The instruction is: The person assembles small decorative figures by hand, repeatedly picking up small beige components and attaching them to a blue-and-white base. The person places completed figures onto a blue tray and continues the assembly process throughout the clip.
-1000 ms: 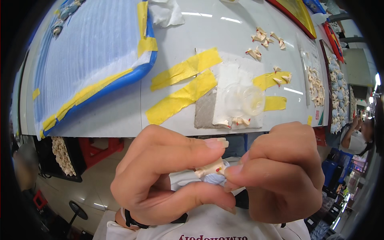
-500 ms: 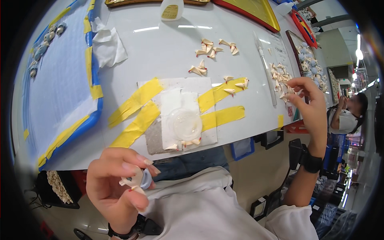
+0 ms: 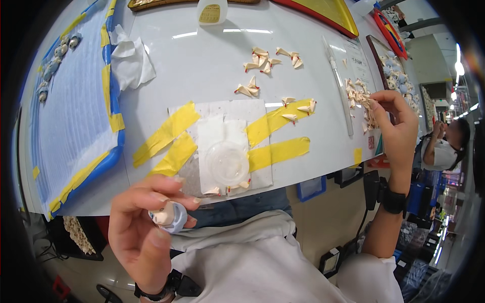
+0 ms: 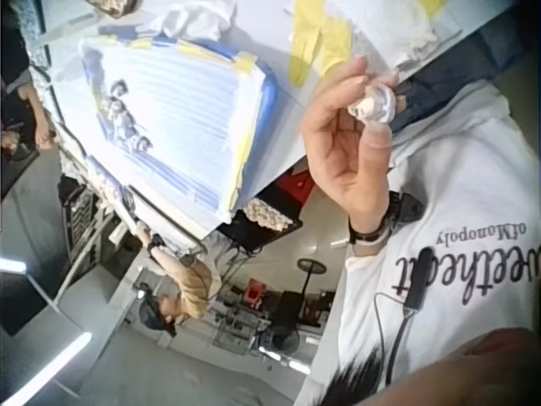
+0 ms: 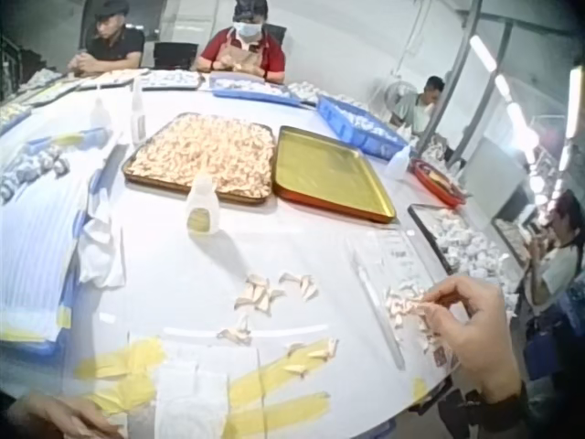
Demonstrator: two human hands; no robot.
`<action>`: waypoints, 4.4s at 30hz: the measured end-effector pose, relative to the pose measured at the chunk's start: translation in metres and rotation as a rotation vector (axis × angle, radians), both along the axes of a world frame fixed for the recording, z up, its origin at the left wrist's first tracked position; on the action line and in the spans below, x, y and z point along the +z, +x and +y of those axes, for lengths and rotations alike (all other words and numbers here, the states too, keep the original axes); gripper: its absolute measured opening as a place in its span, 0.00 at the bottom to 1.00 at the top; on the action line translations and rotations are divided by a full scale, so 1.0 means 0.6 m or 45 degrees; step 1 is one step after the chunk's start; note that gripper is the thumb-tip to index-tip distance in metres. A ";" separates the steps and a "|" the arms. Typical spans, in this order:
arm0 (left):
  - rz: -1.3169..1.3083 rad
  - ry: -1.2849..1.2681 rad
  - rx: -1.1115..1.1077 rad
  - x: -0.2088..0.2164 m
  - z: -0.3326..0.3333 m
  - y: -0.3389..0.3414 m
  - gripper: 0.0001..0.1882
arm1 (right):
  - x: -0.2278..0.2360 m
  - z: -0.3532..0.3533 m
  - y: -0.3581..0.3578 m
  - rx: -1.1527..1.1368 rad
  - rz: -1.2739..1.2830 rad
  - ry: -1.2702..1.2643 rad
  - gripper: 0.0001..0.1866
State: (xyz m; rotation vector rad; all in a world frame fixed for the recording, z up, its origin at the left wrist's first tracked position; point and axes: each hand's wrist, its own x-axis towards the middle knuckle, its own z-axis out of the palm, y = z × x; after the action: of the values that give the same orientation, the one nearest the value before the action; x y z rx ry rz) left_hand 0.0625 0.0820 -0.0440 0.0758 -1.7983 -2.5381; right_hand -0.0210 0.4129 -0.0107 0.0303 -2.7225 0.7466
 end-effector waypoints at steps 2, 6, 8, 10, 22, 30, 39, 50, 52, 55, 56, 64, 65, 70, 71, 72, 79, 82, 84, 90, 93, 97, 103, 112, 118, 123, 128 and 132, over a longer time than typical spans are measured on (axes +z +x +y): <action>0.119 -0.074 -0.072 -0.009 -0.003 0.000 0.20 | 0.005 -0.002 0.001 -0.029 -0.041 -0.029 0.05; 0.140 -0.093 -0.126 -0.012 -0.010 0.004 0.21 | 0.011 0.000 0.003 -0.063 0.137 0.113 0.05; 0.055 -0.022 -0.067 -0.006 -0.005 0.007 0.21 | 0.014 -0.002 0.003 -0.065 0.211 0.060 0.05; -0.041 0.025 0.006 0.000 -0.001 0.009 0.22 | 0.015 -0.005 0.006 -0.046 0.238 0.050 0.07; 0.059 -0.095 0.333 0.004 -0.081 0.012 0.24 | 0.041 -0.071 0.065 0.063 0.183 -0.424 0.08; -0.044 -0.116 0.195 0.002 -0.072 0.019 0.24 | 0.045 -0.109 0.060 0.291 0.150 -0.632 0.08; -0.094 -0.098 0.166 -0.003 -0.059 0.021 0.25 | 0.044 -0.118 0.064 0.363 0.267 -0.696 0.09; 0.104 -0.171 0.092 -0.009 -0.045 0.016 0.25 | 0.026 -0.163 0.079 0.389 0.338 -0.616 0.07; 0.295 -0.276 -0.019 -0.019 -0.051 0.009 0.24 | 0.023 -0.174 0.080 0.389 0.309 -0.648 0.07; 0.533 -0.370 -0.129 -0.038 -0.068 0.002 0.24 | 0.022 -0.186 0.080 0.388 0.243 -0.711 0.08; 0.454 -0.320 -0.085 -0.033 -0.062 0.008 0.24 | 0.021 -0.189 0.076 0.420 0.208 -0.726 0.08; 0.253 -0.054 -0.111 -0.029 -0.049 0.009 0.23 | 0.048 -0.225 0.042 0.559 -0.235 -0.554 0.09; 0.215 -0.029 -0.098 -0.024 -0.048 0.011 0.22 | 0.050 -0.232 0.039 0.549 -0.311 -0.551 0.09; 0.248 -0.096 -0.106 -0.030 -0.051 0.011 0.21 | 0.049 -0.247 0.019 0.605 -0.425 -0.261 0.08; 0.226 -0.101 -0.108 -0.027 -0.051 0.009 0.21 | 0.049 -0.248 0.017 0.620 -0.410 -0.212 0.08; 0.213 -0.100 -0.121 -0.025 -0.051 0.009 0.21 | 0.049 -0.249 0.016 0.635 -0.393 -0.161 0.08; 0.220 -0.088 -0.295 -0.022 -0.057 0.001 0.20 | 0.054 -0.264 0.021 0.595 -0.302 -0.042 0.09; 0.291 -0.159 -0.352 -0.016 -0.053 -0.004 0.20 | 0.061 -0.255 0.042 0.603 -0.262 -0.306 0.09; 0.313 -0.137 -0.351 -0.016 -0.044 -0.002 0.21 | 0.053 -0.260 0.071 0.634 -0.227 -0.545 0.10; 0.379 -0.092 -0.399 -0.012 -0.022 -0.005 0.20 | -0.003 -0.276 0.124 0.703 -0.162 -0.966 0.11; 0.462 -0.169 -0.388 -0.010 -0.018 -0.007 0.18 | -0.019 -0.278 0.140 0.631 -0.058 -0.832 0.11; 0.526 -0.389 -0.267 0.000 -0.015 0.006 0.16 | 0.023 -0.277 0.123 0.804 -0.127 -0.444 0.12; 0.636 -0.590 -0.157 0.008 -0.001 0.011 0.16 | 0.035 -0.268 0.121 0.880 -0.057 -0.257 0.14; 0.631 -0.745 -0.115 0.018 0.004 0.004 0.18 | 0.014 -0.253 0.133 0.642 -0.541 -1.142 0.25; 0.853 -1.136 -0.063 0.014 0.042 0.004 0.19 | 0.028 -0.240 0.134 0.572 -0.767 -1.167 0.27; 0.648 -1.349 0.078 0.038 -0.007 0.020 0.26 | 0.092 -0.069 0.085 -0.009 -0.075 -0.509 0.11; 0.596 -1.528 0.123 0.063 -0.062 0.000 0.16 | 0.074 0.252 0.023 -0.366 0.074 0.350 0.15; 0.693 -1.796 0.237 0.068 -0.158 -0.037 0.20 | 0.081 0.266 0.030 -0.428 0.023 0.408 0.22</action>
State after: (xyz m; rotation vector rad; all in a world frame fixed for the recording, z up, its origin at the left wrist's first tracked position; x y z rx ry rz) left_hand 0.0404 -0.0128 -0.0034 -0.3958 -2.5587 -0.6181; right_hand -0.0028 0.5724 0.0380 -0.3374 -2.7004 0.2131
